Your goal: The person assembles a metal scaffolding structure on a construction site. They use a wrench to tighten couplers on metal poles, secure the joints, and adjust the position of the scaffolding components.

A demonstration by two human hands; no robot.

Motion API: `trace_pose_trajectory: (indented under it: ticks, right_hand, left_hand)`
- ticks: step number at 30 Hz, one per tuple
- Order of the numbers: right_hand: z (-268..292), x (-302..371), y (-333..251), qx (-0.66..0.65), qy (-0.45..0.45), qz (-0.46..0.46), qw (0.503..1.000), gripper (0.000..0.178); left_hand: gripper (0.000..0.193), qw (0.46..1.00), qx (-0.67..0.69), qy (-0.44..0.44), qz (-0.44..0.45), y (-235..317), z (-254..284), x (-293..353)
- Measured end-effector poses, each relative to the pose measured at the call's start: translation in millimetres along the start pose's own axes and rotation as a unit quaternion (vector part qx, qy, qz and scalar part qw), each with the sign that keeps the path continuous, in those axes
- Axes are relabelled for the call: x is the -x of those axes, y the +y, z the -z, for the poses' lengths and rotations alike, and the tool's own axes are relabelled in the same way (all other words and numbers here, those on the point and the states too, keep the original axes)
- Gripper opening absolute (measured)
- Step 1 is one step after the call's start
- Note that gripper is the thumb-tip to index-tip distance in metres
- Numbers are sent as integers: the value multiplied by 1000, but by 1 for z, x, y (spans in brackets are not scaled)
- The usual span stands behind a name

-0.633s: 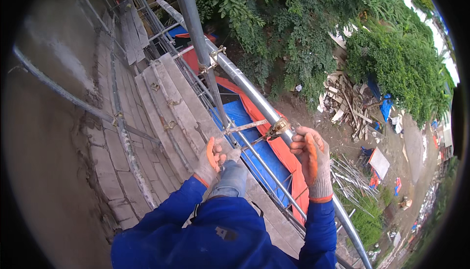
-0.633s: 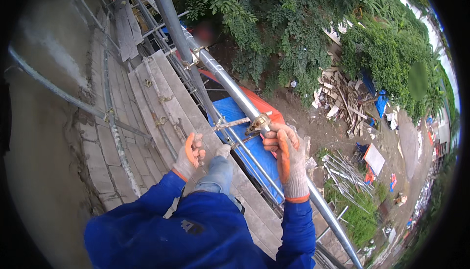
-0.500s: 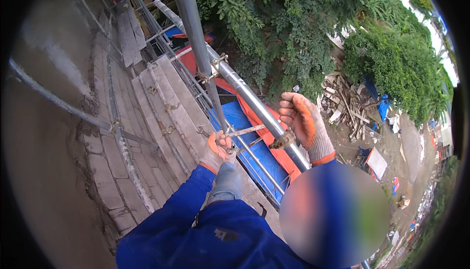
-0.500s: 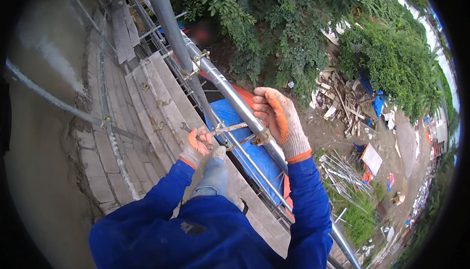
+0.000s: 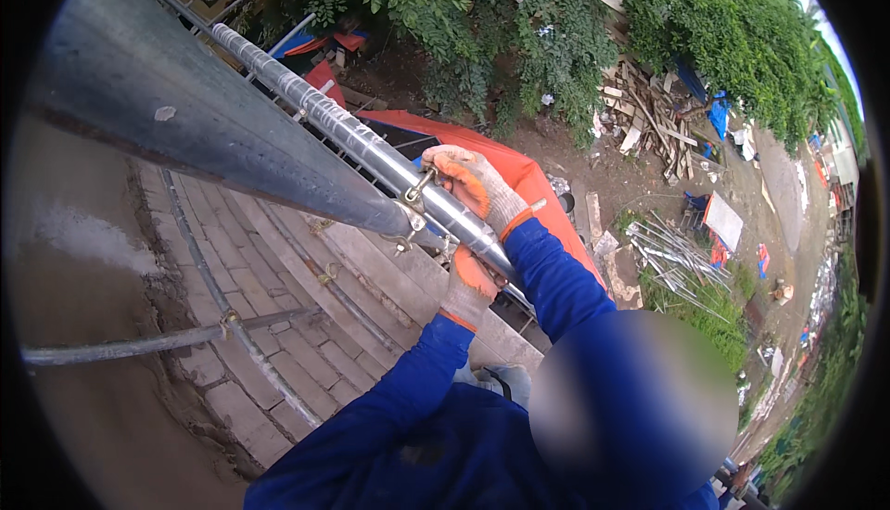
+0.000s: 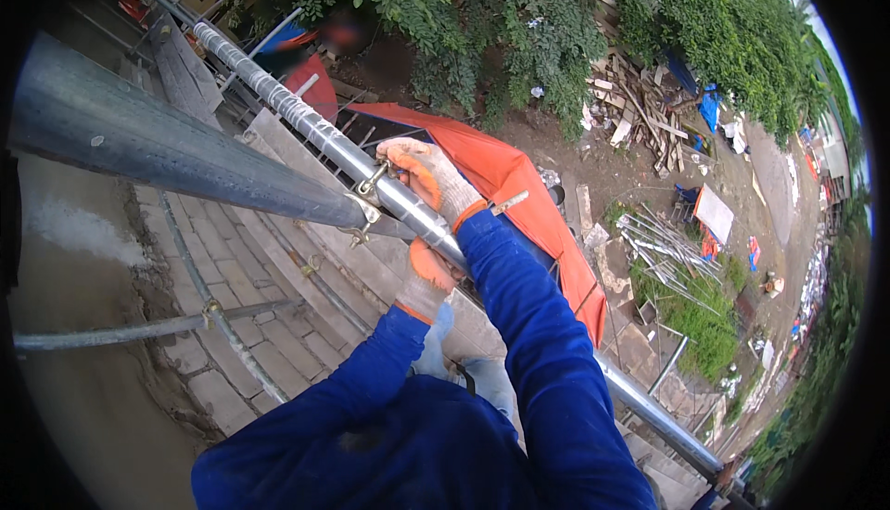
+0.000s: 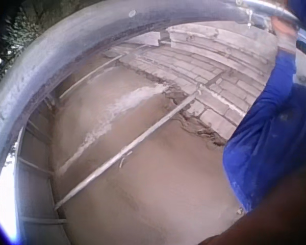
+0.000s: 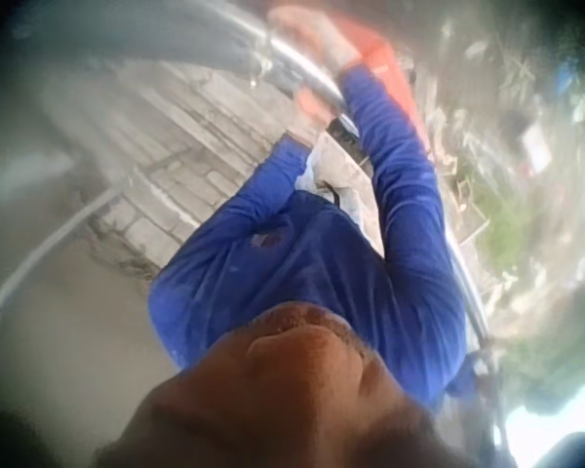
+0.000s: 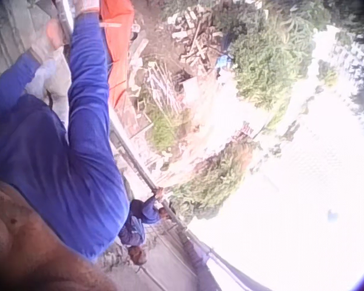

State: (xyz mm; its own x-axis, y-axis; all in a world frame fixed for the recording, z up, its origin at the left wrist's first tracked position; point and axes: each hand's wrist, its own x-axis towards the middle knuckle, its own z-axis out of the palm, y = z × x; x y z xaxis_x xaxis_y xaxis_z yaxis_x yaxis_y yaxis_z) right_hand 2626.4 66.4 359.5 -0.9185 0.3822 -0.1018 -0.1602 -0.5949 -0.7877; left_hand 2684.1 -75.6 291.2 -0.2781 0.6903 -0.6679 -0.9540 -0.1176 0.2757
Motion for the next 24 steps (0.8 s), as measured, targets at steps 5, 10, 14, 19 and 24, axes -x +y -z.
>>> trace_pose_trajectory:
  ticks: [5, 10, 14, 19, 24]
  right_hand:
    - [-18, -3, -4, 64, 47, -8, 997, 25]
    - [-12, -5, -1, 147, 106, -35, 983, 26]
    - [-6, 10, -11, 165, 80, -53, 982, 39]
    - [-25, 3, -20, 330, 160, -122, 922, 43]
    - [-20, 16, -12, 223, 92, 12, 970, 62]
  left_hand:
    - [32, 999, -30, 19, -8, 5, 6, -11]
    - [33, 999, -27, 37, 21, -17, 33, -29]
    - [45, 996, -41, 74, -35, -8, -9, -3]
    - [51, 996, -47, 76, -6, -8, 18, -22]
    - [59, 994, -86, 61, 15, -17, 38, -38]
